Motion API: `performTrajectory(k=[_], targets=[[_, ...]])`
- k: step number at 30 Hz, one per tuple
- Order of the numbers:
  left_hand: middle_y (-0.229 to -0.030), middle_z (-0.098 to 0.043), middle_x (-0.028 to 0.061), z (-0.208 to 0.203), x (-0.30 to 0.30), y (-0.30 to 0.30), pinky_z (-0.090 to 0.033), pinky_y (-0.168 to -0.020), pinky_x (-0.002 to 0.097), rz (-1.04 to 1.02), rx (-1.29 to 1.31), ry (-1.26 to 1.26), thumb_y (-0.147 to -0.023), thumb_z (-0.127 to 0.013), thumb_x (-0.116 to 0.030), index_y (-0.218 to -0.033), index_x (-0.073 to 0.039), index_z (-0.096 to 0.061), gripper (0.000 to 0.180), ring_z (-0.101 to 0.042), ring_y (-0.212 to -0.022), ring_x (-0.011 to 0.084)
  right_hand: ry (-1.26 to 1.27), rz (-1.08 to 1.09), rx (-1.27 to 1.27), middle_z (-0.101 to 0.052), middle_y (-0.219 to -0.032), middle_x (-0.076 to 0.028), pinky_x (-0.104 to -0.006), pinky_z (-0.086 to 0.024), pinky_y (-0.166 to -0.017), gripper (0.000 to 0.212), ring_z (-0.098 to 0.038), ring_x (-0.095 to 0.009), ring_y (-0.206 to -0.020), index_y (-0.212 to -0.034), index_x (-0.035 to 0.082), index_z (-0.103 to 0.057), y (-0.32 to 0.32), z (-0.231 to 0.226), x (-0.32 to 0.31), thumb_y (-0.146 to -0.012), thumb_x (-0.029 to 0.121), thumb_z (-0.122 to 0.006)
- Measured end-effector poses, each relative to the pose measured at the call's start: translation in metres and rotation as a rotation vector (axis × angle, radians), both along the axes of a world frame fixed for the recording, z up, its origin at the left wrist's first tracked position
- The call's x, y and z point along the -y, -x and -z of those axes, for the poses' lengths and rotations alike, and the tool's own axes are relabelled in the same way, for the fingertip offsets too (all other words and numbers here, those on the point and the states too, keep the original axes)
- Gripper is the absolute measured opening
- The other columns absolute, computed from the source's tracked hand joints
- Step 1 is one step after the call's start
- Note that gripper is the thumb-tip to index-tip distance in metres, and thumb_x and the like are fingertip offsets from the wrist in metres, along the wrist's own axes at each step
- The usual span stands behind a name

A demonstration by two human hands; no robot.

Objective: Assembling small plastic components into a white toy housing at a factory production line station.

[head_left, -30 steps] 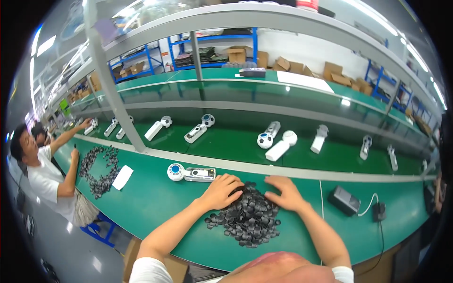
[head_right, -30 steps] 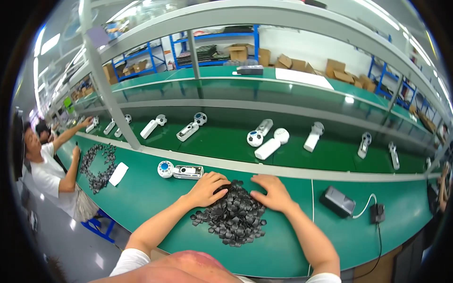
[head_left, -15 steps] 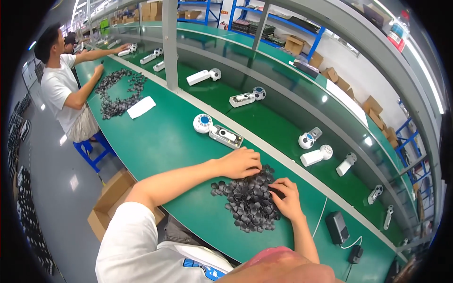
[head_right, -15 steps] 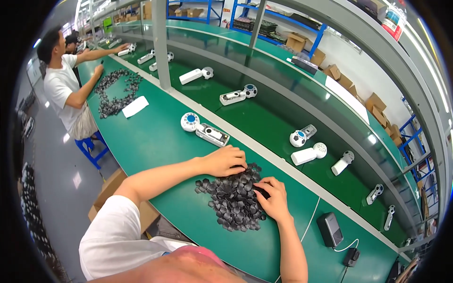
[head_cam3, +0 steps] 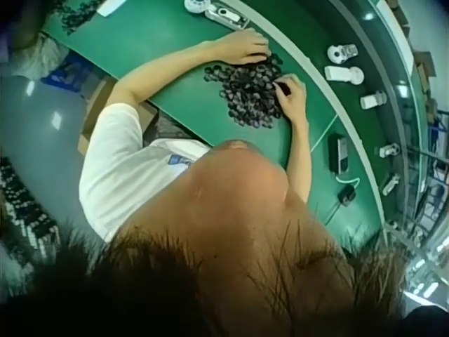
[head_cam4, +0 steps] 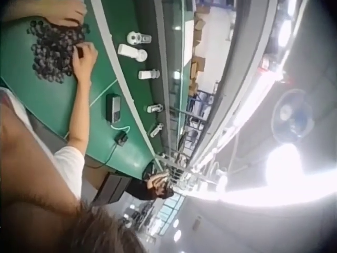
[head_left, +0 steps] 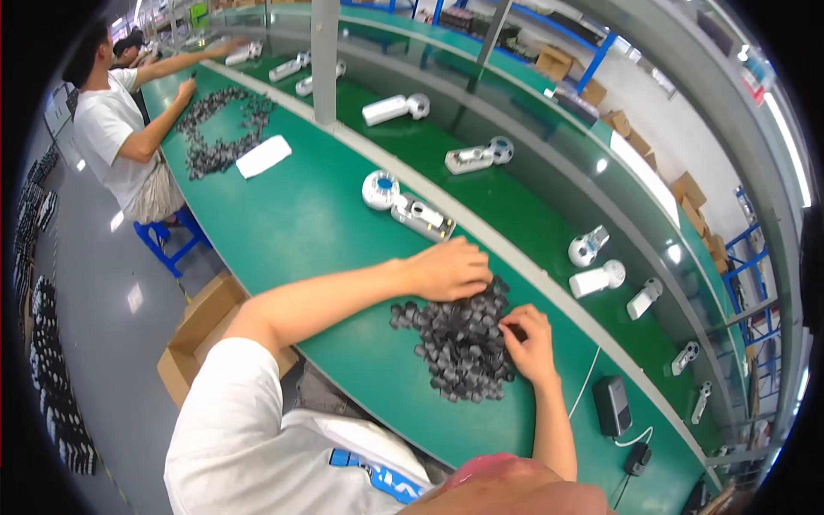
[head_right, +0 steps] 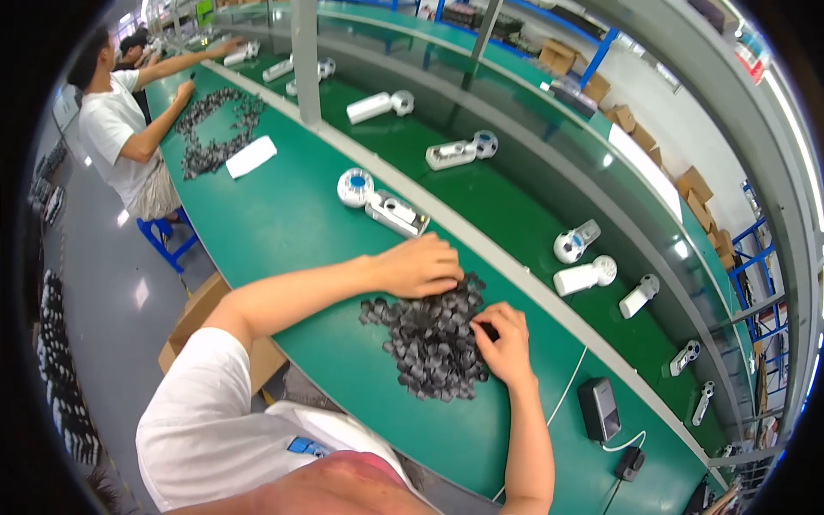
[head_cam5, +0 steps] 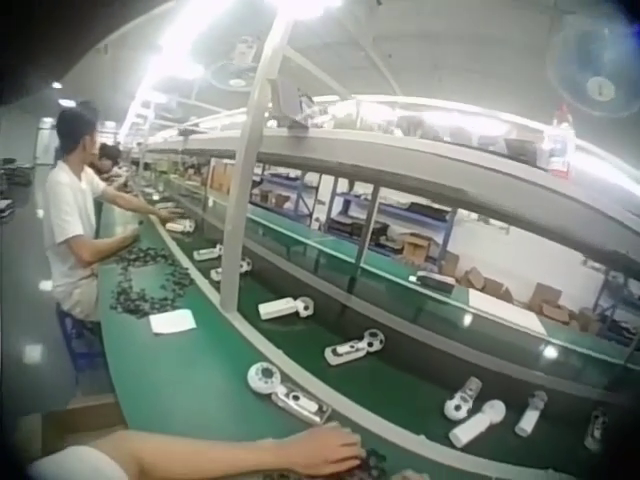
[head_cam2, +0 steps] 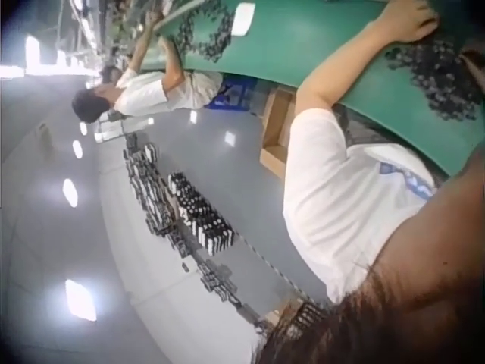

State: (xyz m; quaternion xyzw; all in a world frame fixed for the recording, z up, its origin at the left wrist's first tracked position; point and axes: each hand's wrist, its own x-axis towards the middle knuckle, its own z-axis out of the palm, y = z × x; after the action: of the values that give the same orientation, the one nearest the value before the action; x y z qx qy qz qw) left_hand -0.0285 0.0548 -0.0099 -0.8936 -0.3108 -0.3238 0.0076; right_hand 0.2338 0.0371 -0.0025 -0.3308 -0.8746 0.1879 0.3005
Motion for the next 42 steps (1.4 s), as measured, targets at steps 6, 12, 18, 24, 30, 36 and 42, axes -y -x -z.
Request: performTrajectory(k=[6,12,18,24,30,36,42], targets=[[-0.088,-0.058,0.0039,-0.029,-0.009,0.033,-0.041,-0.087,0.0397,-0.213,-0.115,-0.477,-0.078,-0.067,-0.029,-0.093,-0.012,-0.063,0.023,-0.056,-0.091,0.0234,0.034,-0.046,0.022,-0.060,-0.087,-0.009,-0.0335,-0.041,-0.076,0.012,-0.055,-0.025,-0.077,-0.083,0.003,-0.064,-0.002,0.000,-0.007,-0.074,0.006,-0.070],[-0.093,-0.060,0.0040,-0.026,-0.002,0.117,-0.043,-0.092,0.0421,-0.535,-0.193,-0.057,-0.066,-0.072,-0.024,-0.098,-0.011,-0.063,0.035,-0.058,-0.094,0.0248,0.364,0.001,-0.133,-0.061,-0.086,-0.005,-0.0296,-0.043,-0.072,0.009,-0.054,-0.018,-0.076,-0.082,0.002,-0.060,-0.005,0.007,-0.007,-0.079,0.004,-0.068],[-0.089,-0.062,0.0048,-0.020,0.004,0.126,-0.049,-0.083,0.0417,-0.799,-0.207,0.011,-0.060,-0.071,-0.023,-0.098,-0.011,-0.064,0.041,-0.058,-0.093,0.0254,0.471,0.041,-0.461,-0.063,-0.088,-0.003,-0.0226,-0.044,-0.066,0.009,-0.056,-0.009,-0.071,-0.085,0.000,-0.060,-0.015,0.022,-0.012,-0.086,0.006,-0.067],[-0.095,-0.063,0.0061,-0.013,-0.013,0.144,-0.050,-0.081,0.0394,-0.834,0.314,0.354,-0.065,-0.072,-0.023,-0.105,-0.011,-0.063,0.042,-0.059,-0.098,0.0258,0.500,0.173,-0.656,-0.066,-0.088,-0.007,-0.0238,-0.049,-0.069,0.008,-0.063,-0.012,-0.076,-0.089,-0.001,-0.062,-0.019,0.027,-0.016,-0.085,0.003,-0.068],[-0.090,-0.065,0.0081,0.004,-0.004,0.114,-0.050,-0.079,0.0392,-0.745,0.436,0.307,-0.070,-0.074,-0.027,-0.102,-0.008,-0.062,0.039,-0.061,-0.092,0.0274,0.482,0.187,-0.708,-0.067,-0.085,-0.007,-0.0238,-0.050,-0.069,0.010,-0.063,-0.012,-0.075,-0.092,-0.002,-0.063,-0.017,0.027,-0.012,-0.085,0.004,-0.069],[-0.089,-0.068,0.0112,-0.020,0.031,0.069,-0.050,-0.081,0.0414,-0.749,-0.155,0.078,-0.068,-0.079,-0.033,-0.104,-0.007,-0.064,0.047,-0.064,-0.088,0.0326,0.472,0.225,-0.620,-0.067,-0.085,-0.007,-0.0239,-0.050,-0.068,0.012,-0.061,-0.012,-0.073,-0.094,-0.001,-0.062,-0.019,0.029,-0.014,-0.085,0.004,-0.069],[-0.092,-0.066,0.0083,-0.011,0.009,0.095,-0.052,-0.077,0.0404,-0.696,0.269,0.482,-0.071,-0.078,-0.035,-0.109,-0.006,-0.060,0.051,-0.064,-0.090,0.0272,0.494,0.187,-0.630,-0.067,-0.086,-0.008,-0.0242,-0.049,-0.068,0.011,-0.061,-0.013,-0.073,-0.092,-0.002,-0.061,-0.019,0.028,-0.015,-0.085,0.003,-0.068]])
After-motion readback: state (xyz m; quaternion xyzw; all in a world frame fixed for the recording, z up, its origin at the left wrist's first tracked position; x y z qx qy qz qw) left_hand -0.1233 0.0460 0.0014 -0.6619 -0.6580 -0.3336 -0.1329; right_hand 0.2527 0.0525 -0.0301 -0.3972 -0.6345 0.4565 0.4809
